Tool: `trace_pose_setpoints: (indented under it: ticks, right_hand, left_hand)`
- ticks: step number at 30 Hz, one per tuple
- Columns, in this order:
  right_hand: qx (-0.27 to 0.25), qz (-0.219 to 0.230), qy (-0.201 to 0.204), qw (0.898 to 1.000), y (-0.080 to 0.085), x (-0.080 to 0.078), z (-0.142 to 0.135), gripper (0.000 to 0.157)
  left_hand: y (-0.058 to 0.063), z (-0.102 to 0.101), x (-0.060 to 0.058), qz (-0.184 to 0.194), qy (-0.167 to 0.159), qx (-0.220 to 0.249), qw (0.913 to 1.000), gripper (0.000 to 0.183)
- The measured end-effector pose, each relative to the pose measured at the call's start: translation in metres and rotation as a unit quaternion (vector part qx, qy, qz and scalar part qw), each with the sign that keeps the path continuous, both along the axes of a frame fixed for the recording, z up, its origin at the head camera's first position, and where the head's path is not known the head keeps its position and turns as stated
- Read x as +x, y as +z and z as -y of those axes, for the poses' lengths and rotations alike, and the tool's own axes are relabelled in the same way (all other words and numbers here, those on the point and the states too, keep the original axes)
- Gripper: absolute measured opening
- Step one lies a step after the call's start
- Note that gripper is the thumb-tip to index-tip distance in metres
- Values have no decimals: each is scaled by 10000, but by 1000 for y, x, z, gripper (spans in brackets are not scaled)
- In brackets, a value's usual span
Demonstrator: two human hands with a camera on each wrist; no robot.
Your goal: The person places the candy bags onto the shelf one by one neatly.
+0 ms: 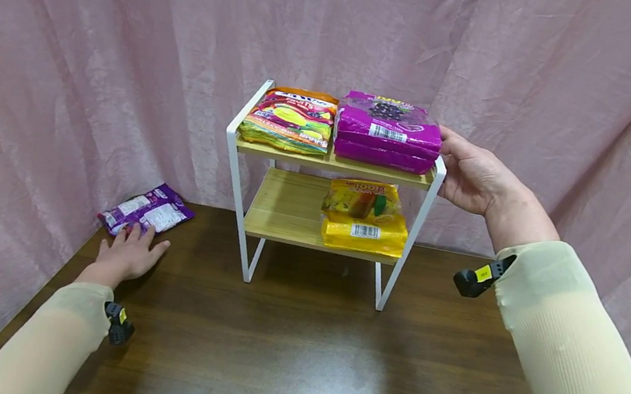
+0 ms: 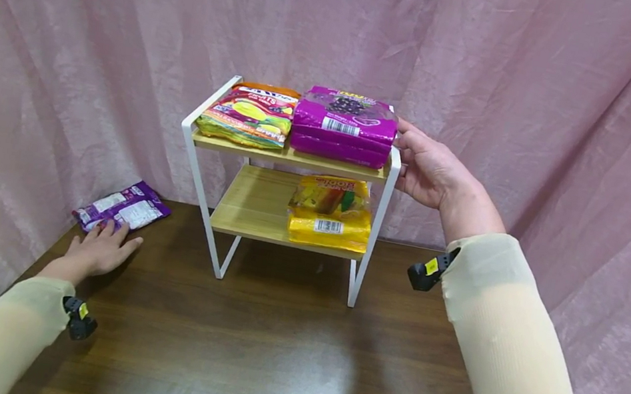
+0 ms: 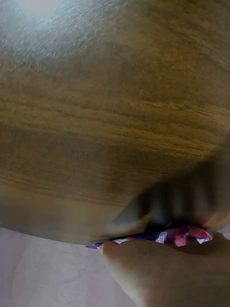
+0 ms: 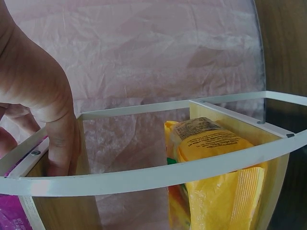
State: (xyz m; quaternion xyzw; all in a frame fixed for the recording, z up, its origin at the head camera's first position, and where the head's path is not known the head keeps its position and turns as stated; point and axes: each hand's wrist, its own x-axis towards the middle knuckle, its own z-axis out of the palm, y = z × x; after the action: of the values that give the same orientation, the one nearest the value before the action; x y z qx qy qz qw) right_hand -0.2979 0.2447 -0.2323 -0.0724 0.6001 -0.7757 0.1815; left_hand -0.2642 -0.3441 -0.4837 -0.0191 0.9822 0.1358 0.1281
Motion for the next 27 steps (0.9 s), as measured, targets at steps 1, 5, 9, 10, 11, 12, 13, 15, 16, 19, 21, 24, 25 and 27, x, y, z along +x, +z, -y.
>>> trace_pose_setpoints:
  ticks: [1,5,9,10,11,12,13,15,16,19,21,24,25,27]
  right_hand:
    - [4,3,-3,10000,0,0,0,60]
    - [4,2,32,10000,0,0,0,60]
    - [-46,-8,111,9999,-1,-2,1,61]
    - [-69,-1,129,9999,-1,-2,1,61]
    - [-95,5,139,9999,-1,-2,1,62]
    - [-115,11,157,9998,-1,-2,1,62]
    - [-141,15,173,9997,0,-2,1,62]
    - [-187,20,201,9996,0,-2,1,63]
    - [-200,22,205,9996,0,-2,1,63]
    - [-215,15,212,9995,0,-1,1,63]
    - [-182,11,181,9997,0,-1,1,63]
    - [-120,9,117,9999,0,0,1,62]
    - [-102,8,97,9999,0,0,1,62]
    - [-77,4,69,9999,0,0,1,62]
  left_hand:
    - [0,0,0,-9,-15,-17,10000,91]
    - [-2,0,2,-38,-69,-91,9999,90]
    - [-3,0,5,-73,-147,-213,9996,89]
    - [-2,-1,6,-86,-168,-246,9995,88]
    - [-2,0,6,-94,-201,-267,9994,88]
    - [-2,-1,7,-114,-231,-302,9992,88]
    - [-2,-1,8,-131,-252,-326,9991,88]
    - [-1,-2,10,-158,-296,-381,9987,87]
    - [-1,-3,11,-159,-315,-410,9985,87]
    - [1,-5,16,-165,-347,-458,9982,86]
    - [2,-7,19,-175,-379,-470,9980,85]
    - [1,-9,22,-245,-441,-510,9974,83]
    - [1,-9,23,-280,-466,-523,9972,82]
    - [0,-10,25,-349,-507,-548,9966,79]
